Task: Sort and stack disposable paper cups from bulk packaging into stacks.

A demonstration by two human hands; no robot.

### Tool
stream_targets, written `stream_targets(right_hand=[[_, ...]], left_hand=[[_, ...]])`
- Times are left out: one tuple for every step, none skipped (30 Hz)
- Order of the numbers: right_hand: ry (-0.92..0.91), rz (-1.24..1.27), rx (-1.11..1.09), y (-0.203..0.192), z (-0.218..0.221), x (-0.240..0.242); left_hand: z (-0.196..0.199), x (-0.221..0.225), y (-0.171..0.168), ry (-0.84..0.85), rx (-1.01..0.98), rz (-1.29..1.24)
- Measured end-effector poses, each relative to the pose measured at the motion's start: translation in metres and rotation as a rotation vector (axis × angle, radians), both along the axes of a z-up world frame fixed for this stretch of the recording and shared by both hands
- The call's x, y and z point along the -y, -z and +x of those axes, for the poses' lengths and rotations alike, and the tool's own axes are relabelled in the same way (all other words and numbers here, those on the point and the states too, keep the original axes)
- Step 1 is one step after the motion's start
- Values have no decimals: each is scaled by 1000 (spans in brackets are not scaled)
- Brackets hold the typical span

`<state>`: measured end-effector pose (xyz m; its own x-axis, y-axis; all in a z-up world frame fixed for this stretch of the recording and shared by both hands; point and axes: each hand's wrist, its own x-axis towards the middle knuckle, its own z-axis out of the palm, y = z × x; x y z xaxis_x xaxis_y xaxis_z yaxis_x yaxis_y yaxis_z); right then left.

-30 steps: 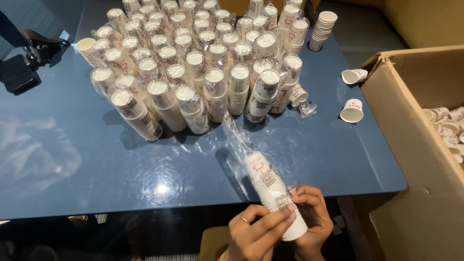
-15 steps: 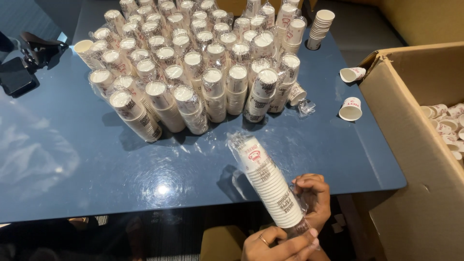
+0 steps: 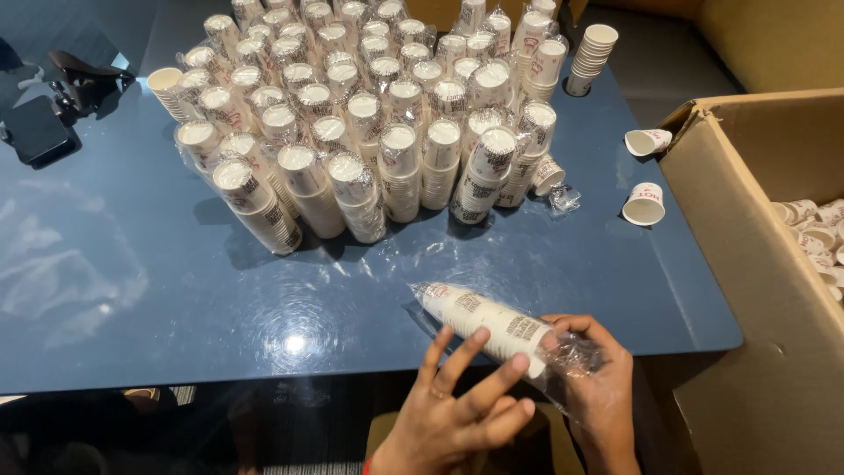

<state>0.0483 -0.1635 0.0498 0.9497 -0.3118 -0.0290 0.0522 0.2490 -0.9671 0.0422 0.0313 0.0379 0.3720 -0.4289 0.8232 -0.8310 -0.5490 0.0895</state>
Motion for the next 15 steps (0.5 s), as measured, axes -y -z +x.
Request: stream_targets(right_hand=[[-51,-51,9,1,-2,3],[-102,-103,20,1,-4,7],[-104,-103,21,1,-7,11],[-182,-138,75,-1,-10,17],[-259,-173,129,-2,-12,22],[-256,-174,133,0,-13,29],[-184,-125,176,2,-12,36],[-114,-75,214,4,-14,43],[-112,-76,212,-9,-13,40],[-161,85,256,-22,-10,37],[-209,246,297,-35,-7,33],[-212,246,297,-45,-7,21],[-228,203,401,-56,-6,9],[-246,161,507,-66,-5,-3],[-249,161,509,-65,-3,-7]], left_hand=[[9,-1,-11,-13,22,42],[19,-2,-22,-25,47,83],[24,-4,-19,-28,48,82],[30,-6,-16,53,23,85],[37,-7,-14,133,-3,87],[41,-7,-13,135,1,87],[45,-6,-12,161,2,21],[48,-5,-10,186,-2,-46],[46,-3,-13,188,-3,-47],[44,-1,-17,209,-3,-76],[42,0,-22,229,-2,-105],[45,2,-19,227,-1,-105],[48,3,-17,275,-42,-189],[51,4,-15,322,-82,-272],[51,4,-12,319,-79,-271]])
